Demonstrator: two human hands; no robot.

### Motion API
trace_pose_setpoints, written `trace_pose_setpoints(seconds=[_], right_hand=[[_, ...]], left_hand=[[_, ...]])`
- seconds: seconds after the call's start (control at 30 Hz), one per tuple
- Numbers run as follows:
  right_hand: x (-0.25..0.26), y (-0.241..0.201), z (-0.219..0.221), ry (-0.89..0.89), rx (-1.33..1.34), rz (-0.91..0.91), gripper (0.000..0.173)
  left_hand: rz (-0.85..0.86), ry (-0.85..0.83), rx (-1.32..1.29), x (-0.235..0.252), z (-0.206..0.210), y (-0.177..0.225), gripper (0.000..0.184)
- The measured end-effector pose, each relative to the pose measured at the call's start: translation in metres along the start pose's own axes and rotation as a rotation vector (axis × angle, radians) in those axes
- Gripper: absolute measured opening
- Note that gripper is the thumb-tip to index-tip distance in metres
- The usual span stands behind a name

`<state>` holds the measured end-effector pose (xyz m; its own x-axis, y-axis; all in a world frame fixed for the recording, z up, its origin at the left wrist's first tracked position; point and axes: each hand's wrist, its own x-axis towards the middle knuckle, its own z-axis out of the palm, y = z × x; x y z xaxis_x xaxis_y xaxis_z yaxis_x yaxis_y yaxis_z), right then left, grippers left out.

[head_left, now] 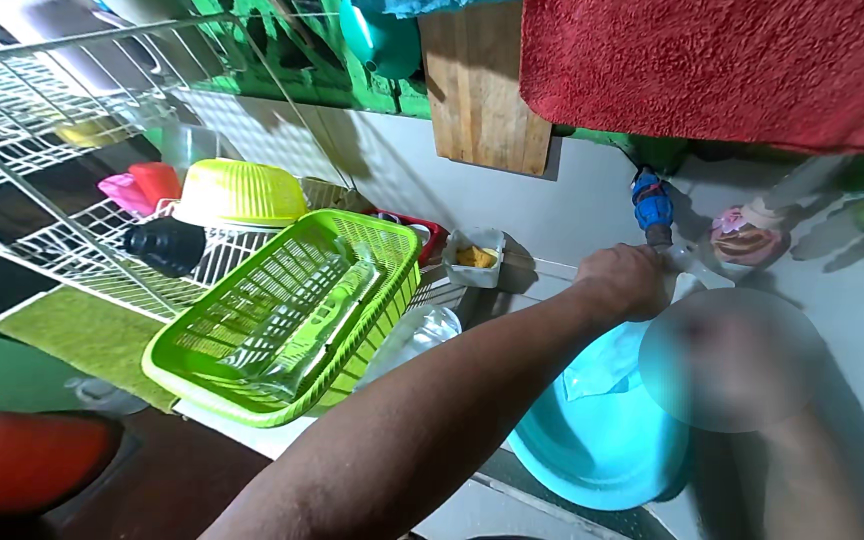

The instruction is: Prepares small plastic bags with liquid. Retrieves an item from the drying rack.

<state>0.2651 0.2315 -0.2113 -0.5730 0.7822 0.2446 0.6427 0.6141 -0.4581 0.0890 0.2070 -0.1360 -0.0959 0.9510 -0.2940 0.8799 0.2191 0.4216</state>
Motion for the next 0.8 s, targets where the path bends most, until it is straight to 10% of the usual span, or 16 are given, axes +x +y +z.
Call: trace_pose_setpoints(seconds=[0.8], right_hand=[[0.0, -0.008, 0.007, 0.026, 0.13, 0.002, 0.013]], left_hand=[[0.137, -0.103, 0.082, -0.015, -0.008, 0.007, 0.02]])
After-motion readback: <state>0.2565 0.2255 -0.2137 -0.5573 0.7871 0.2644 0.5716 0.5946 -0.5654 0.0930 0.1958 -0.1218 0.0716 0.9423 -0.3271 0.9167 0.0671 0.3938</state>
